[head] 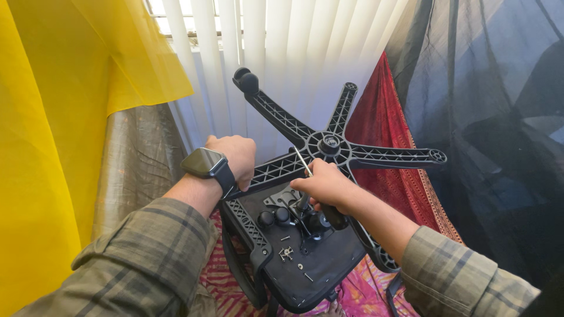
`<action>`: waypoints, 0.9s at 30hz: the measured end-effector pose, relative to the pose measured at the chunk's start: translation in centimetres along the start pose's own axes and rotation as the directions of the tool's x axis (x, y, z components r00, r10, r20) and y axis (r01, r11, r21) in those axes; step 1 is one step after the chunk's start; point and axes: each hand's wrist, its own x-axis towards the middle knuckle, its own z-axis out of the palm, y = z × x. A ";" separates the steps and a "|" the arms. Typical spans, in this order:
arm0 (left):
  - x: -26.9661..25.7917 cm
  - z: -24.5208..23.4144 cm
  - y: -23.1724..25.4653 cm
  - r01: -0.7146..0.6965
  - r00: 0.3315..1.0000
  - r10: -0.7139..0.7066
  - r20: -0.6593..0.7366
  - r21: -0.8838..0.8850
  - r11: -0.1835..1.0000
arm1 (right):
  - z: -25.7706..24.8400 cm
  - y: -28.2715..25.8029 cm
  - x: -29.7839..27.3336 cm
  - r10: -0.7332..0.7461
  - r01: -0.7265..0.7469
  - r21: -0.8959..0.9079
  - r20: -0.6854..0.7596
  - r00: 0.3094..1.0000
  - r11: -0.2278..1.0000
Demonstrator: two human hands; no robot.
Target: The person attaches caster wheels to the base of an office chair using a screwdriver. They insert each wheel into the base, align it, and tighten the screw to secure it in place.
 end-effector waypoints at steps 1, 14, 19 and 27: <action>0.3 0.1 0.1 0.015 1.000 -0.015 -0.011 0.016 1.000 | -0.5 0.3 0.1 0.021 -0.021 -0.033 0.012 1.000 0.999; 1.7 5.9 -0.7 0.114 0.562 0.130 -0.817 0.232 0.966 | -4.8 5.4 -0.1 0.106 -0.082 -0.173 0.134 0.985 0.981; 0.8 6.9 0.1 -0.193 0.500 0.275 -0.821 0.204 0.960 | -4.4 5.8 0.2 0.021 0.006 -0.163 0.161 0.987 0.987; 2.1 9.7 -0.4 -0.469 0.757 0.277 -0.592 -0.197 0.861 | -1.5 3.9 0.4 0.058 -0.061 -0.205 -0.025 0.998 0.977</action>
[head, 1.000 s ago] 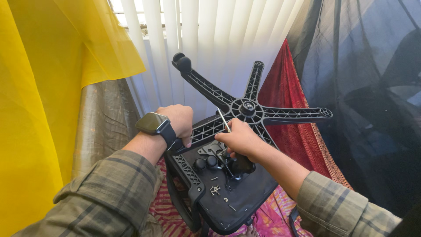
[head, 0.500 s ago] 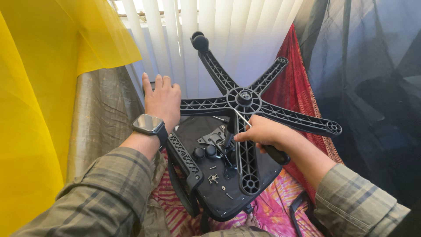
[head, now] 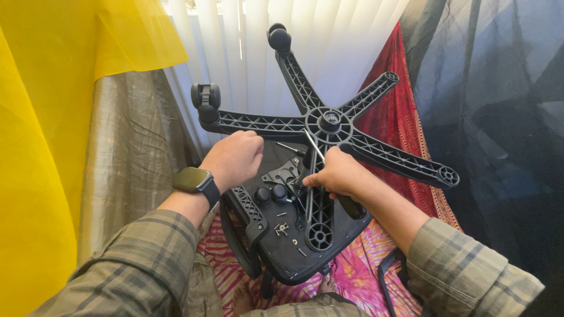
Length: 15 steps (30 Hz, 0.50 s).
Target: The person attaches caster wheels to the base of an office chair using a screwdriver. They insert each wheel into the base, align it, and tighten the screw to secure it in place.
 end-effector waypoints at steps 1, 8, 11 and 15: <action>-0.2 0.6 -0.7 0.079 0.995 -0.078 0.070 -0.010 0.997 | 0.2 -0.3 -0.1 -0.014 0.014 -0.024 0.000 1.000 1.000; 0.3 6.1 -5.8 0.359 0.810 -0.332 0.483 0.038 0.932 | 0.3 -2.5 -0.4 -0.094 0.093 -0.088 -0.009 0.995 0.992; 0.2 8.7 -7.9 0.402 0.786 -0.355 0.507 0.019 0.916 | 0.3 -3.0 -0.3 -0.108 0.107 -0.139 -0.002 0.994 0.985; -0.3 12.0 -9.8 0.603 0.618 -0.440 0.651 -0.034 0.797 | 0.1 -2.9 0.1 -0.104 0.103 0.017 0.061 0.993 0.995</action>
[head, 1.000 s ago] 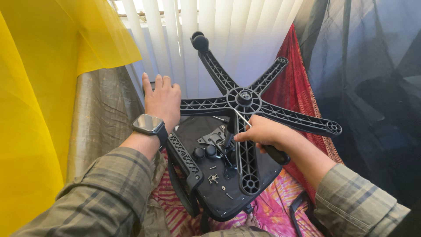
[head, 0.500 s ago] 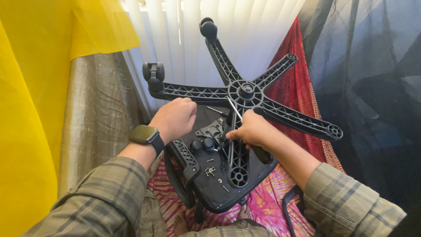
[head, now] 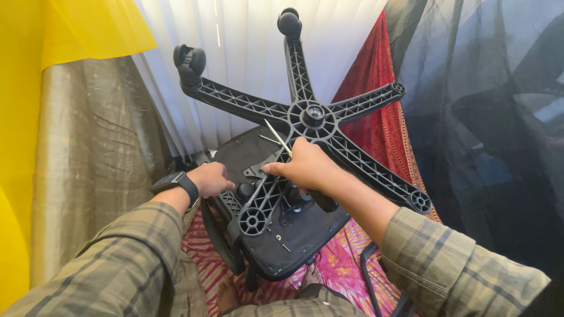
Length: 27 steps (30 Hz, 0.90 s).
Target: The person attaches caster wheels to the base of an office chair using a screwdriver. They insert each wheel into the base, align it, and tighten the screw to secure it in place.
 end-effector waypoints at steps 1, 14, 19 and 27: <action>0.5 0.8 -0.4 0.000 1.000 0.001 0.024 -0.030 1.000 | 0.0 0.1 0.2 -0.008 0.008 0.016 0.006 1.000 1.000; 8.5 9.0 -5.5 -0.206 0.972 0.203 -0.116 -0.014 0.978 | -0.8 -0.3 3.0 -0.081 0.074 0.053 0.137 0.987 0.996; 12.9 11.6 -6.6 0.074 0.992 -0.095 -0.079 -0.237 0.969 | -1.3 -0.8 4.0 -0.084 0.087 -0.005 0.208 0.974 0.996; 18.8 15.9 -7.1 0.108 0.953 -0.157 -0.260 -0.196 0.975 | -1.9 -0.4 5.0 -0.062 0.039 0.078 0.311 0.948 0.996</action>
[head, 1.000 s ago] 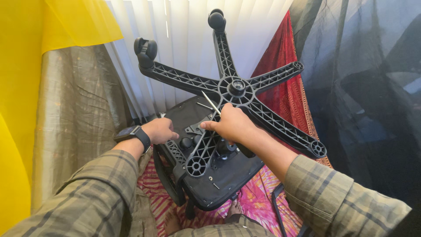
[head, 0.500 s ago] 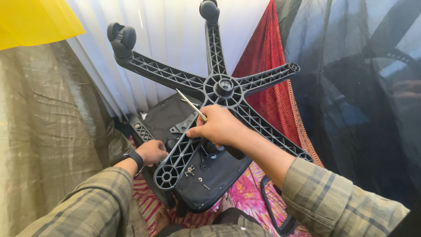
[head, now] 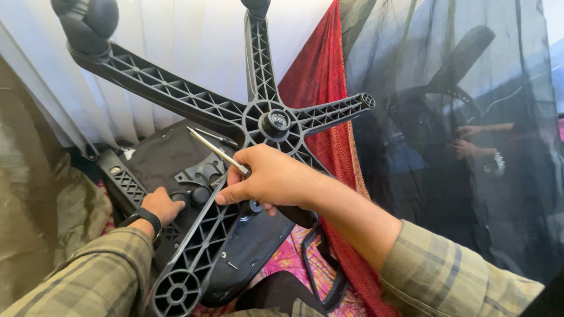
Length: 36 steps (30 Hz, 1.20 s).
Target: The person attaches caster wheels to the base of an office chair using a screwdriver. They insert each wheel into the base, align it, and tighten the screw to secure it in place.
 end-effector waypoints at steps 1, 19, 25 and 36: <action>0.2 0.4 0.0 0.039 0.999 -0.039 -0.002 -0.029 0.999 | -0.1 0.1 0.1 0.000 0.000 0.021 0.006 1.000 1.000; -4.0 -1.6 1.7 0.221 0.972 -0.226 0.066 0.075 0.972 | 1.0 1.0 -0.7 -0.032 0.039 0.165 -0.044 0.999 0.986; -8.8 -6.3 1.4 0.304 0.949 -0.316 0.016 -0.322 0.896 | 1.4 1.1 -1.1 -0.020 0.030 0.168 -0.065 0.998 0.985; -21.6 -20.5 9.6 -0.150 0.983 -0.052 -0.176 -0.933 0.326 | 2.1 0.4 -1.7 -0.029 0.031 0.175 -0.013 1.000 0.984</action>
